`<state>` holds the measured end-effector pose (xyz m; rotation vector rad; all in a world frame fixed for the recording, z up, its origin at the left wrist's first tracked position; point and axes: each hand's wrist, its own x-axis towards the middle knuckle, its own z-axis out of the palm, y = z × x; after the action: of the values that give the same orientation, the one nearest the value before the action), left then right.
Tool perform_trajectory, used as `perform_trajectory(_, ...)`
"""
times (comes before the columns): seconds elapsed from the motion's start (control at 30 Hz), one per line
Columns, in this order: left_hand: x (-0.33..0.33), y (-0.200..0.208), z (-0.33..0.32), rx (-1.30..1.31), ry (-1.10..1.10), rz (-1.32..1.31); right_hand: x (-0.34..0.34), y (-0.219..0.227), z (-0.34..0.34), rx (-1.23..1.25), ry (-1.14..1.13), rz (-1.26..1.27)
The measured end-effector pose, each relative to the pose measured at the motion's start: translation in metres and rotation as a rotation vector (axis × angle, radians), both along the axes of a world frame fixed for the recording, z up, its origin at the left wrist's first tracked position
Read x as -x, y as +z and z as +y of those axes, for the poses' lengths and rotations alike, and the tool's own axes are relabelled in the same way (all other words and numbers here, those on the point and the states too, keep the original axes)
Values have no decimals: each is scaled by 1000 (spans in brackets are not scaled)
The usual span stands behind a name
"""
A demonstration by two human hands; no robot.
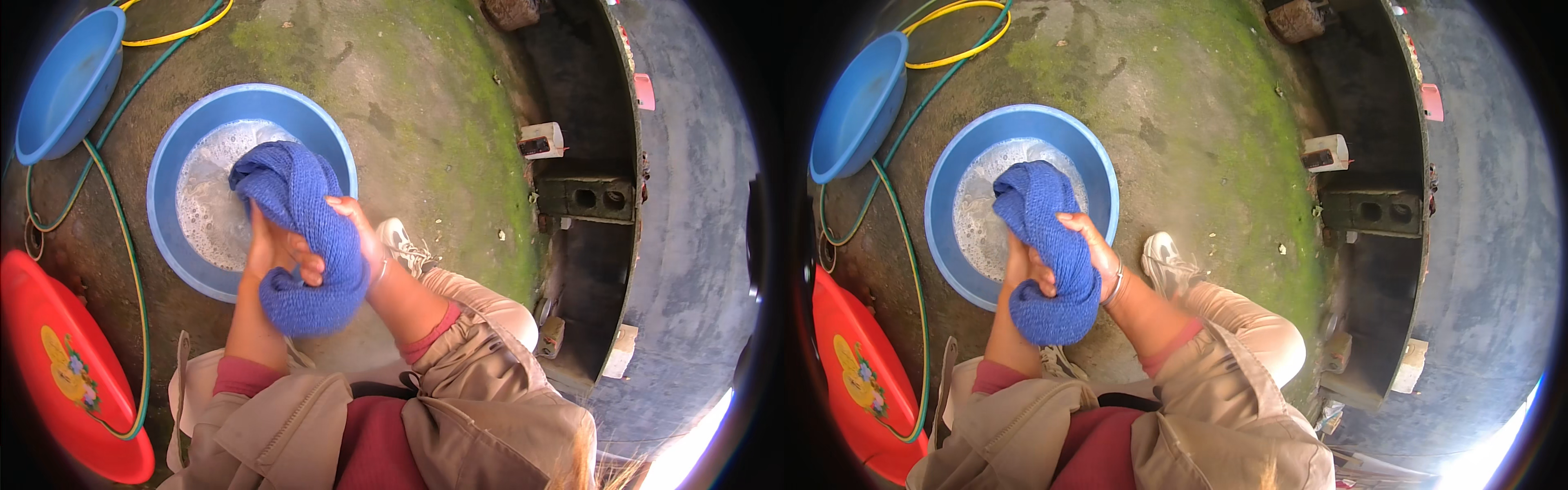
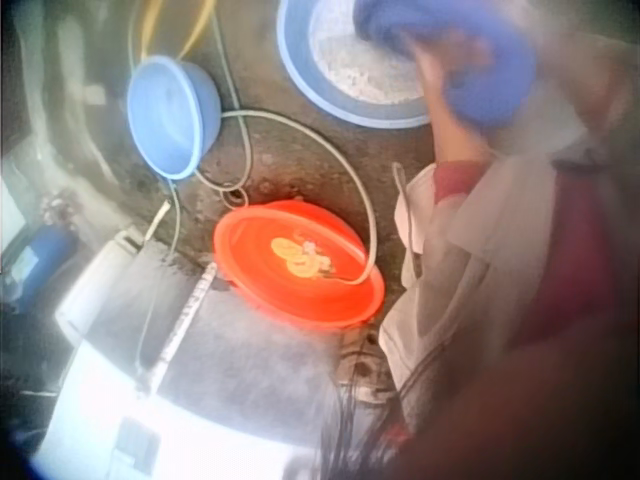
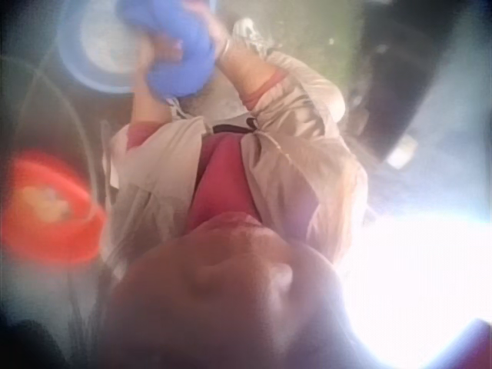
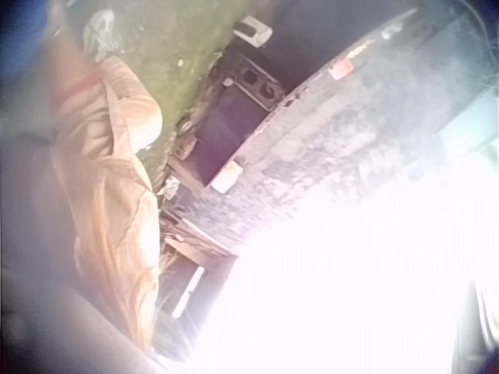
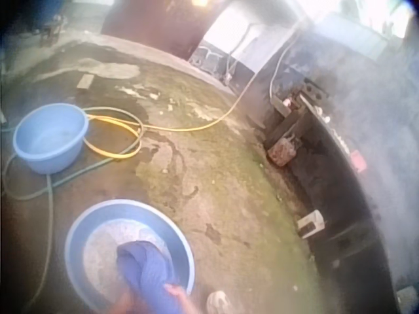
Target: The person hand-washes a blue towel and a light-colored cloth in a blue basin filled with soapy water. They wring out the blue towel and place it in a red basin, then add detergent to the basin and scrub the light-colored cloth before wringing it out.
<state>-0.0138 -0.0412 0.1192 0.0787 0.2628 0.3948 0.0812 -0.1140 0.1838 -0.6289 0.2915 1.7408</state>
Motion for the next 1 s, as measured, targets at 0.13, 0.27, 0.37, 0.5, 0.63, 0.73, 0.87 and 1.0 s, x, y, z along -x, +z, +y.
perform_trajectory(0.13, -10, 2, -9, -47, 14, -325, 5, -2, -11, -128, 47, 84)
perform_trajectory(0.27, -14, 1, 0, 217, 80, -70, -1, -1, -30, 12, 184, 84)
perform_trajectory(0.37, -13, -5, 9, 240, 117, -77, -8, 3, -35, 101, 279, -35)
perform_trajectory(0.5, -14, -14, 14, 97, 13, 280, -18, 6, -23, 69, 497, -699)
perform_trajectory(0.63, -15, -13, 18, -39, -29, 584, -12, 0, -3, 176, 843, -1290)
perform_trajectory(0.73, -14, -6, 23, -128, -78, 741, 0, -4, 10, 292, 1069, -1560)
perform_trajectory(0.87, -14, -3, 24, -346, -174, 930, 12, -7, 22, 359, 1332, -1643)
perform_trajectory(1.0, -18, -17, 15, -625, -71, 1124, 22, -12, 25, 393, 1348, -1658)
